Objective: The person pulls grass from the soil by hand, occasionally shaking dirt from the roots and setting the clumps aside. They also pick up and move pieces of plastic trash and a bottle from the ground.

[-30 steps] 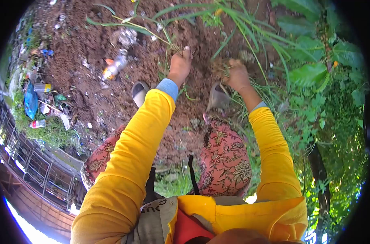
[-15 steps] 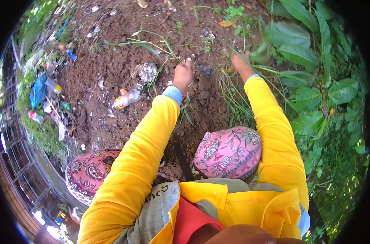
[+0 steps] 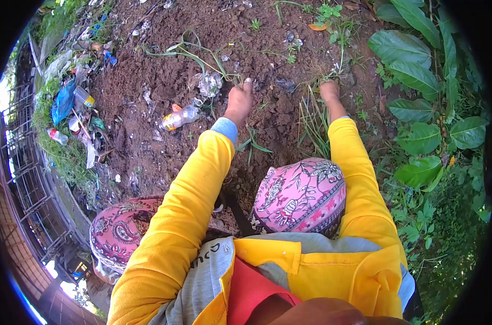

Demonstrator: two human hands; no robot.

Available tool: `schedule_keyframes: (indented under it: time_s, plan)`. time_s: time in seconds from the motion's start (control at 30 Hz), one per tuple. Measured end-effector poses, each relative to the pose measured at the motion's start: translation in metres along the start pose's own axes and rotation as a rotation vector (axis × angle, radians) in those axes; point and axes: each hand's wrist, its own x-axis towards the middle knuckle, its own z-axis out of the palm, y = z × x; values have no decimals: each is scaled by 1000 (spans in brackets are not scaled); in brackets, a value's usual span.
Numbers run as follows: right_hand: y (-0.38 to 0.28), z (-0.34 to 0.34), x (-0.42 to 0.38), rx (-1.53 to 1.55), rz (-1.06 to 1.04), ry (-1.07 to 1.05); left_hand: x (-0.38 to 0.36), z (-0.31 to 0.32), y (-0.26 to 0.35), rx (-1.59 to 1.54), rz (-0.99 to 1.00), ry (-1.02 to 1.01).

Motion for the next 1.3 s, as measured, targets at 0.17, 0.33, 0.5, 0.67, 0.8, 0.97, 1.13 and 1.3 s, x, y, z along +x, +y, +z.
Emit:
schedule_keyframes:
  time_s: [0.17,0.33,0.5,0.67,0.8,0.97,1.13,1.3]
  plan:
    - [2,-2,3,10,108,-116,-2,-9,-7,-28,-54,-34]
    - [23,17,26,-95,18,-235,-25,-7,4,21,-124,40]
    - [50,54,27,431,162,-145,-15,-7,-8,84,-13,25]
    - [49,46,40,102,139,-208,2,-9,-31,174,27,25]
    - [21,16,27,185,129,-162,-4,2,-30,136,45,22]
    - [14,28,11,698,336,-204,-11,9,-18,105,-29,21]
    - [13,21,2,537,349,-184,7,-1,-31,11,46,-10]
    - [19,24,27,-11,149,-211,4,-6,-39,19,-74,-6]
